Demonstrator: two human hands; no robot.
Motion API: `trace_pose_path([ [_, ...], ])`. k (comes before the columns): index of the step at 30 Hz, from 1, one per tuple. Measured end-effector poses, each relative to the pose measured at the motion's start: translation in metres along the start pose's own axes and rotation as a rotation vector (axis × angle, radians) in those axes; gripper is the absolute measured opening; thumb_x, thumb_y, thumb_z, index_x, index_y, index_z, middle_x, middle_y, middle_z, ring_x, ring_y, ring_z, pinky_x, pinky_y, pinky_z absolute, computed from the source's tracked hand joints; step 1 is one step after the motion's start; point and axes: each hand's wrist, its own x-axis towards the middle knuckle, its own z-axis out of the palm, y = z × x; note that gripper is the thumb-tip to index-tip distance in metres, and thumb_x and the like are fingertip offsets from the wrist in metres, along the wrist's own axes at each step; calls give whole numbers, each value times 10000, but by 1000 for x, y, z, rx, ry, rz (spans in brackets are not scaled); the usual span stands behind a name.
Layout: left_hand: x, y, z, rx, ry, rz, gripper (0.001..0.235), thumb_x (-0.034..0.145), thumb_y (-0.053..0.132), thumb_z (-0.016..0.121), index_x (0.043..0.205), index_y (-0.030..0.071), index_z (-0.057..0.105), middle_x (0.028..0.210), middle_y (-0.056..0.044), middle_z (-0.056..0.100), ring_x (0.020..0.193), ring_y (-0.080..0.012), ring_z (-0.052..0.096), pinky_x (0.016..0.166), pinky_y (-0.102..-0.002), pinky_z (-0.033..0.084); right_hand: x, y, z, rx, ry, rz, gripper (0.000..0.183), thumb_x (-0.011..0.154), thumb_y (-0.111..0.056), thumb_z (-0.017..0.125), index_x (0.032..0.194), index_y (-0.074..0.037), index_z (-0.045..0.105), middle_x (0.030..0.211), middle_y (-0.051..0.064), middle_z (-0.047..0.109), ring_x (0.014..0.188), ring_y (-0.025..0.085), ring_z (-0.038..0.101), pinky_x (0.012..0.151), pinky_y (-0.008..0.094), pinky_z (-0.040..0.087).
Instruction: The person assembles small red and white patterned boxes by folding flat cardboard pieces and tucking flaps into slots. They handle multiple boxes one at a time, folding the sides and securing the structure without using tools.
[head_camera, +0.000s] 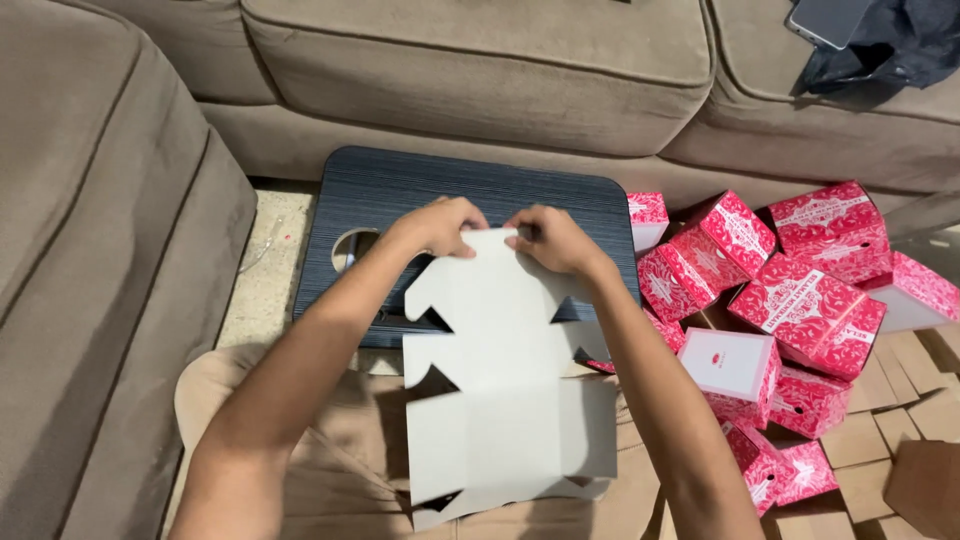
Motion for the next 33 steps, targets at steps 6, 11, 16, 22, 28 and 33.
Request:
trace_pose_path([
  [6,85,-59,33,346,332,93,232,864,68,771,1083,141,795,1069,-117,748,1054,-332,723,890,-461,617,39,35,17,-394,249,-124,145,919,-353,746,1034,-267,766,930,0,627,961,283,659,848,420,555],
  [11,95,-61,52,479,472,194,157,868,51,735,993,117,802,998,-109,726,945,-294,727,779,-427,640,56,50,31,-579,312,-139,52,939,-333,716,971,-339,757,981,-73,605,967,185,608,814,348,491],
  [16,87,-71,90,691,670,373,102,873,49,683,953,69,743,946,-68,685,893,-241,701,645,-340,631,48,63,52,-772,412,-310,164,982,-289,616,854,-317,715,853,-96,566,855,148,545,787,338,394],
  [22,64,-57,114,869,971,298,128,880,110,656,979,60,721,885,-34,609,859,-194,651,597,-223,605,18,47,73,-828,459,-280,400,973,-330,537,1352,-252,638,1318,3,719,1219,163,679,1132,422,383],
  [28,52,-56,122,738,1021,307,493,882,374,591,1225,33,691,1065,-140,646,1043,-308,622,959,-419,522,-1,20,63,-520,317,-73,507,1077,-404,354,1549,-274,485,1570,-1,522,1447,188,482,1205,498,298],
  [33,48,-61,118,665,927,342,545,943,437,557,1336,69,641,1115,-139,597,1117,-358,591,931,-452,507,0,14,50,-511,-39,101,566,1101,-493,137,1650,-364,192,1734,-63,168,1592,183,165,1254,538,127],
])
